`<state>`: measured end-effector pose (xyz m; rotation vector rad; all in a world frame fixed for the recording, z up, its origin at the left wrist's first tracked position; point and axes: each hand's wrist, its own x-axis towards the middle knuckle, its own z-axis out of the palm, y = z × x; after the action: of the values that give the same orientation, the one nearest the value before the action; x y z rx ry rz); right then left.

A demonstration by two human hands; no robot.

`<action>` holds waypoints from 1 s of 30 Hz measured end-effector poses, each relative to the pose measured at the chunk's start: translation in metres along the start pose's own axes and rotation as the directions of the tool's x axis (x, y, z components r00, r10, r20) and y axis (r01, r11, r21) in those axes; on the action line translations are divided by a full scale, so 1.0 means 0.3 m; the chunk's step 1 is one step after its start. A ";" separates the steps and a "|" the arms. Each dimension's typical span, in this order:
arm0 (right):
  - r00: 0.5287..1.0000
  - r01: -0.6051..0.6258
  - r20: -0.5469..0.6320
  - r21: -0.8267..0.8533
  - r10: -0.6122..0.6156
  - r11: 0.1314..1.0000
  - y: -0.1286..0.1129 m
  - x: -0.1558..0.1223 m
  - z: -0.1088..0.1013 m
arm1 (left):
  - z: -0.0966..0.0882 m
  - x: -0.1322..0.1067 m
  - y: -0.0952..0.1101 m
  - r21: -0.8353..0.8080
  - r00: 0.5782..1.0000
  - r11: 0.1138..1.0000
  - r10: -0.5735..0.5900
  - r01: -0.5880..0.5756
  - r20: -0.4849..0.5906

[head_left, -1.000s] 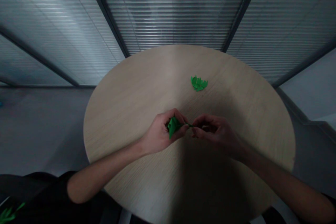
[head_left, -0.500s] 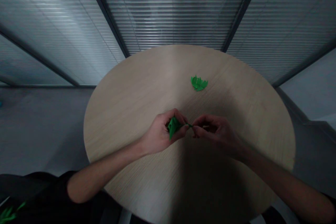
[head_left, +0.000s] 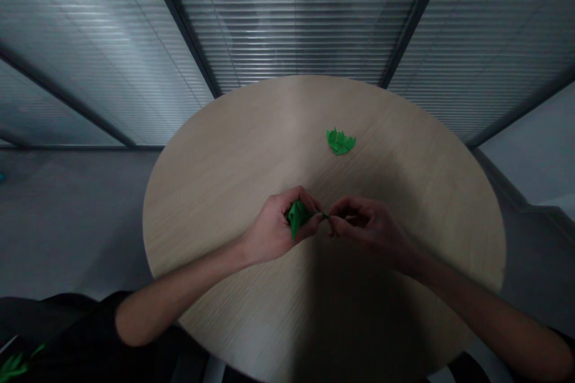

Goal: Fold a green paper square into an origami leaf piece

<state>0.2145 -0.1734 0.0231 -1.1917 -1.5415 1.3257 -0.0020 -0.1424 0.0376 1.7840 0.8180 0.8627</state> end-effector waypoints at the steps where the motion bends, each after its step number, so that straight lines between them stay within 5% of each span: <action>1: 1.000 0.002 0.001 -0.007 -0.002 1.000 -0.001 0.000 0.000 | 0.000 0.000 0.002 0.006 1.000 1.000 -0.002 0.002 0.002; 30: 1.000 -0.007 0.008 0.003 0.007 1.000 -0.017 0.002 -0.005 | -0.005 -0.001 0.004 0.019 1.000 1.000 -0.006 0.006 -0.003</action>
<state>0.2148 -0.1725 0.0283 -1.1927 -1.5415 1.3386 -0.0032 -0.1423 0.0391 1.7961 0.8357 0.8562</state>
